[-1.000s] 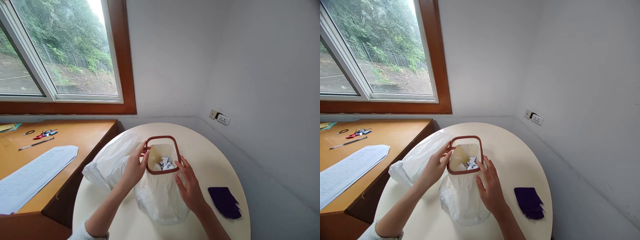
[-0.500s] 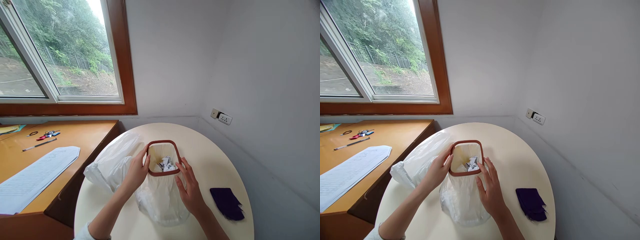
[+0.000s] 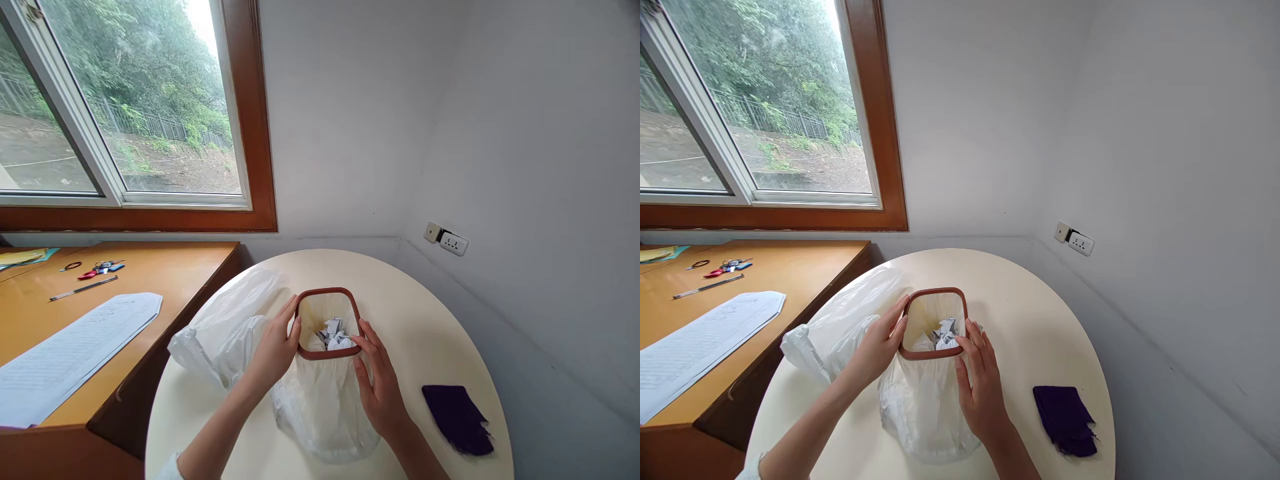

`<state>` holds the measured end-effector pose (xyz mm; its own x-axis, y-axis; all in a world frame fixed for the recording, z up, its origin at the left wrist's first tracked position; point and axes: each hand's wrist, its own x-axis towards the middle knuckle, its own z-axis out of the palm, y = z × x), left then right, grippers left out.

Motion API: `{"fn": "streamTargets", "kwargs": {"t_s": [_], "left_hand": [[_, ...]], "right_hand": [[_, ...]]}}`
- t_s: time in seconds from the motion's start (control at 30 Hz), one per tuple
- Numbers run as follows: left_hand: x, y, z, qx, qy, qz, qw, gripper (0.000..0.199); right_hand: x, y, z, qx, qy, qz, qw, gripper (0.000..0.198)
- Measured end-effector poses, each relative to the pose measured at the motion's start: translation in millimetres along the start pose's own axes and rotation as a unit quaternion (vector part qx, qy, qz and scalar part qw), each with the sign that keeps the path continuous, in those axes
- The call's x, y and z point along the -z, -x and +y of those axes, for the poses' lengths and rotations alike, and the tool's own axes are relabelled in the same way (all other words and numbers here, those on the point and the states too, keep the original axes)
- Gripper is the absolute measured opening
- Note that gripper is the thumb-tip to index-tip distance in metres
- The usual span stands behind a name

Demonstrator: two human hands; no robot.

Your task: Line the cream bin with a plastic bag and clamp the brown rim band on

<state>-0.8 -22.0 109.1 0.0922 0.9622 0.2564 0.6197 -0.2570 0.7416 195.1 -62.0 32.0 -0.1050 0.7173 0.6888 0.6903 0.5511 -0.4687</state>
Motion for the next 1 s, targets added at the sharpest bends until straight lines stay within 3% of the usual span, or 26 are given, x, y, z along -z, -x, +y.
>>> {"fn": "streamTargets", "kwargs": {"t_s": [0.4, 0.67, 1.0], "left_hand": [[8, -5, -2, -0.015, -0.081, -0.061, 0.995, 0.047], [16, -9, 0, -0.042, -0.237, -0.098, 0.966, 0.052], [21, -12, 13, -0.012, -0.295, -0.164, 0.941, 0.055]], "right_hand": [[3, -5, -2, 0.011, 0.027, -0.024, 0.999, 0.029], [6, -15, -6, -0.001, 0.037, -0.019, 0.999, 0.02], [18, -48, -14, -0.047, 0.1, -0.036, 0.993, 0.031]]}}
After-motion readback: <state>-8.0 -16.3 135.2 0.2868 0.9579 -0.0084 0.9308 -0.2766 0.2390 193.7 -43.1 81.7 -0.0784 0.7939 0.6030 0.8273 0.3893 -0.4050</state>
